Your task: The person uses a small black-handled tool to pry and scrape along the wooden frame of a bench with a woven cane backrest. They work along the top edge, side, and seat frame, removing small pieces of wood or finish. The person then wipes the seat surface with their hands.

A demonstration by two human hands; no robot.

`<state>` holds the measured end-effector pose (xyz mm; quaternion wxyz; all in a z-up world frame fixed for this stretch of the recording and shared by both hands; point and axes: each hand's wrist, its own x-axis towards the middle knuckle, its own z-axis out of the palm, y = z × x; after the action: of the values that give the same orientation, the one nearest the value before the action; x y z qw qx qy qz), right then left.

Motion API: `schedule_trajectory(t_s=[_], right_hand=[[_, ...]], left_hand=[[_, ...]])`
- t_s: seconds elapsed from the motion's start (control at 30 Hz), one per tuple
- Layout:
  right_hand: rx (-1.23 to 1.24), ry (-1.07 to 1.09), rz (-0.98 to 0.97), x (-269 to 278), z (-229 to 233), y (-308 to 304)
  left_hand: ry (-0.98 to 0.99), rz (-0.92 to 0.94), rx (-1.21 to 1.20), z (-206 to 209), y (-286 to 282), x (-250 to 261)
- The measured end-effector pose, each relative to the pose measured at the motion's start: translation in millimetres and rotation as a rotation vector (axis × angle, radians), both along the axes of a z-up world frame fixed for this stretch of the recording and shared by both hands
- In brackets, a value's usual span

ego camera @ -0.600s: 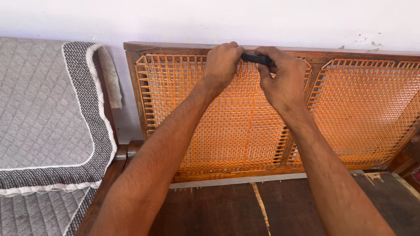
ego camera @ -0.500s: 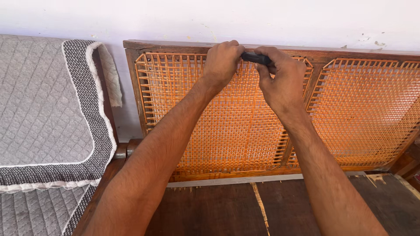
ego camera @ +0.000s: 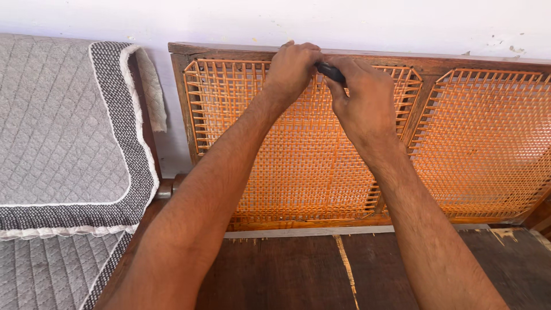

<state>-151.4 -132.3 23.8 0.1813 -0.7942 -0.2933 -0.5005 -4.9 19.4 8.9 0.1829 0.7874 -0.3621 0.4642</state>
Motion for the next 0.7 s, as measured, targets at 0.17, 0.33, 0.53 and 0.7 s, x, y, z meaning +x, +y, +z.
schedule_trajectory(t_s=[0.17, 0.33, 0.53, 0.7], right_hand=[[-0.047, 0.032, -0.198, 7, 4, 10], [-0.040, 0.044, -0.344, 9, 4, 20], [-0.009, 0.001, -0.249, 4, -1, 27], [-0.114, -0.098, -0.037, -1, -4, 25]], left_hand=[[0.033, -0.096, -0.104, -13, 2, 16], [-0.056, -0.158, -0.235, -18, -3, 17], [0.099, -0.143, -0.286, -17, -1, -2], [0.124, -0.154, -0.266, -10, -1, 1]])
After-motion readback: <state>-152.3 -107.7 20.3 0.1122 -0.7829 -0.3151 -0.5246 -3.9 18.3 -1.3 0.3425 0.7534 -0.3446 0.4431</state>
